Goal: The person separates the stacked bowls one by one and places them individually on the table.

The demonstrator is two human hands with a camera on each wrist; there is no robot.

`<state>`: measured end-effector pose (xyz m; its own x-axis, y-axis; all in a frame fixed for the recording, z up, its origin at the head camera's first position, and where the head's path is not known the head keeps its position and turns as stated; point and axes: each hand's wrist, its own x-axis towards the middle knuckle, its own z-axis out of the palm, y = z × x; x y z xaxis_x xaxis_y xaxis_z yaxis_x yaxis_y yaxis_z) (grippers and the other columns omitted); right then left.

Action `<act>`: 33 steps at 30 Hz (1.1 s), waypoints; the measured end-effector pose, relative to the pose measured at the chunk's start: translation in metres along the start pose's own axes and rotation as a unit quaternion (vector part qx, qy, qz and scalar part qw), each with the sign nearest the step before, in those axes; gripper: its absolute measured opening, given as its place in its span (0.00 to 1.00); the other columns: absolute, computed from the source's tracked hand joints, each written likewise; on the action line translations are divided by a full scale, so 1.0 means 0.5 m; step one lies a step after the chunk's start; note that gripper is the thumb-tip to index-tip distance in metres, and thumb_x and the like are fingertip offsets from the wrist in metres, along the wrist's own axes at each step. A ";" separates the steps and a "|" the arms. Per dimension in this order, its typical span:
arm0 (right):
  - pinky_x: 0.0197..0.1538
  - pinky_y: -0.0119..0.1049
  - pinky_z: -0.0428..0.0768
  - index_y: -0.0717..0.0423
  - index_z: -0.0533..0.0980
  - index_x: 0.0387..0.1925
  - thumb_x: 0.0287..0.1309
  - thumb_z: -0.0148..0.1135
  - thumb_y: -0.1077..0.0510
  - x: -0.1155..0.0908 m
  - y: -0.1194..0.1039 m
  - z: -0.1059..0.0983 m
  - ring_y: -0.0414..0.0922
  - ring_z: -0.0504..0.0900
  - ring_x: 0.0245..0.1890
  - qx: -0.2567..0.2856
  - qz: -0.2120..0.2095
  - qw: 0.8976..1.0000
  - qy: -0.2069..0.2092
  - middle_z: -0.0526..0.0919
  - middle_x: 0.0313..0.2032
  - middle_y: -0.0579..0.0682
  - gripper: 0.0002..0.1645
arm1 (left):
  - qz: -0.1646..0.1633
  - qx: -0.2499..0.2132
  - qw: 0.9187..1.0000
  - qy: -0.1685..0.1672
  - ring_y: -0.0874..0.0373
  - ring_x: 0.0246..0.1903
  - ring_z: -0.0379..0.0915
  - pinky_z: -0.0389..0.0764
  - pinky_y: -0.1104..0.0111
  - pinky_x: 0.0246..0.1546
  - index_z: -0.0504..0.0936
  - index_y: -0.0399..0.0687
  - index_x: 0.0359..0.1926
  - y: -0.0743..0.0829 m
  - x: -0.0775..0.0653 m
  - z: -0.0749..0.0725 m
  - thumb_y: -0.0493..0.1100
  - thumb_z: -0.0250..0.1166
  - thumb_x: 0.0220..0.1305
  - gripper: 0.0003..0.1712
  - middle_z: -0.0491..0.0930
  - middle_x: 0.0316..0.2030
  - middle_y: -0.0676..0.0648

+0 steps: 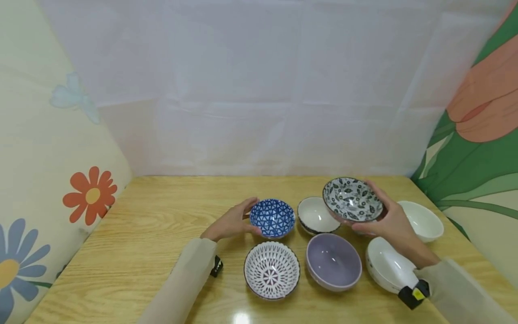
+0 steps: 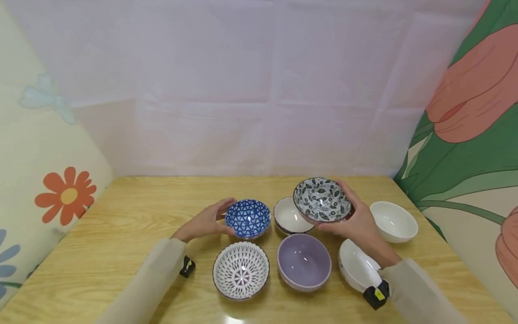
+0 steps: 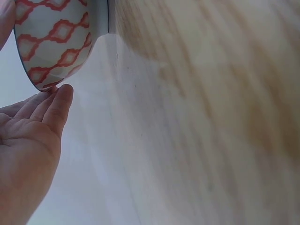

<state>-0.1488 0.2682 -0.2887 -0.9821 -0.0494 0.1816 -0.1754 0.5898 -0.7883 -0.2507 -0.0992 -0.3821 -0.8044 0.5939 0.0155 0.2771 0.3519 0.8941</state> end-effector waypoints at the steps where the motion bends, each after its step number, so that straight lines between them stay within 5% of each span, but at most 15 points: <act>1: 0.45 0.12 0.71 0.45 0.44 0.75 0.42 0.77 0.62 -0.005 0.005 -0.004 0.56 0.62 0.63 -0.003 -0.001 1.000 0.005 0.54 0.70 0.64 0.66 | -0.001 0.000 1.000 0.000 0.42 0.70 0.52 0.63 0.52 0.67 0.46 0.36 0.73 0.000 0.000 0.000 0.41 0.74 0.52 0.57 0.50 0.73 0.38; 8: 0.45 0.09 0.70 0.40 0.43 0.75 0.46 0.74 0.64 -0.037 0.050 -0.035 0.19 0.59 0.53 -0.009 0.000 1.000 0.028 0.49 0.73 0.62 0.64 | -0.004 0.000 1.000 -0.002 0.41 0.70 0.52 0.63 0.52 0.67 0.46 0.36 0.73 -0.001 -0.001 -0.001 0.42 0.74 0.52 0.57 0.50 0.73 0.38; 19: 0.44 0.10 0.72 0.37 0.45 0.75 0.48 0.68 0.72 -0.091 0.114 -0.081 0.16 0.63 0.50 0.036 0.014 0.997 0.064 0.53 0.69 0.34 0.62 | -0.002 0.002 1.000 -0.002 0.40 0.70 0.52 0.63 0.51 0.66 0.46 0.35 0.73 0.006 -0.001 0.000 0.40 0.73 0.53 0.56 0.50 0.72 0.36; 28: 0.41 0.10 0.73 0.41 0.49 0.74 0.46 0.65 0.78 -0.146 0.170 -0.108 0.18 0.67 0.48 0.121 0.012 0.987 0.107 0.59 0.64 0.35 0.61 | 0.000 0.000 1.000 -0.008 0.39 0.70 0.52 0.63 0.51 0.67 0.46 0.34 0.73 0.007 0.000 0.001 0.40 0.73 0.53 0.56 0.50 0.72 0.36; 33: 0.43 0.06 0.68 0.37 0.39 0.74 0.53 0.65 0.71 -0.172 0.191 -0.119 0.17 0.58 0.56 0.040 0.067 0.988 0.136 0.48 0.69 0.27 0.61 | -0.004 -0.001 1.000 -0.004 0.39 0.69 0.53 0.63 0.50 0.66 0.47 0.35 0.73 0.006 -0.002 0.000 0.39 0.72 0.53 0.55 0.50 0.72 0.36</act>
<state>-0.0769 0.3770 -0.3447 -0.9444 0.2491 0.2145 -0.0602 0.5105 -0.8578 -0.2493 -0.0988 -0.3793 -0.8016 0.5979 0.0053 0.2700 0.3541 0.8954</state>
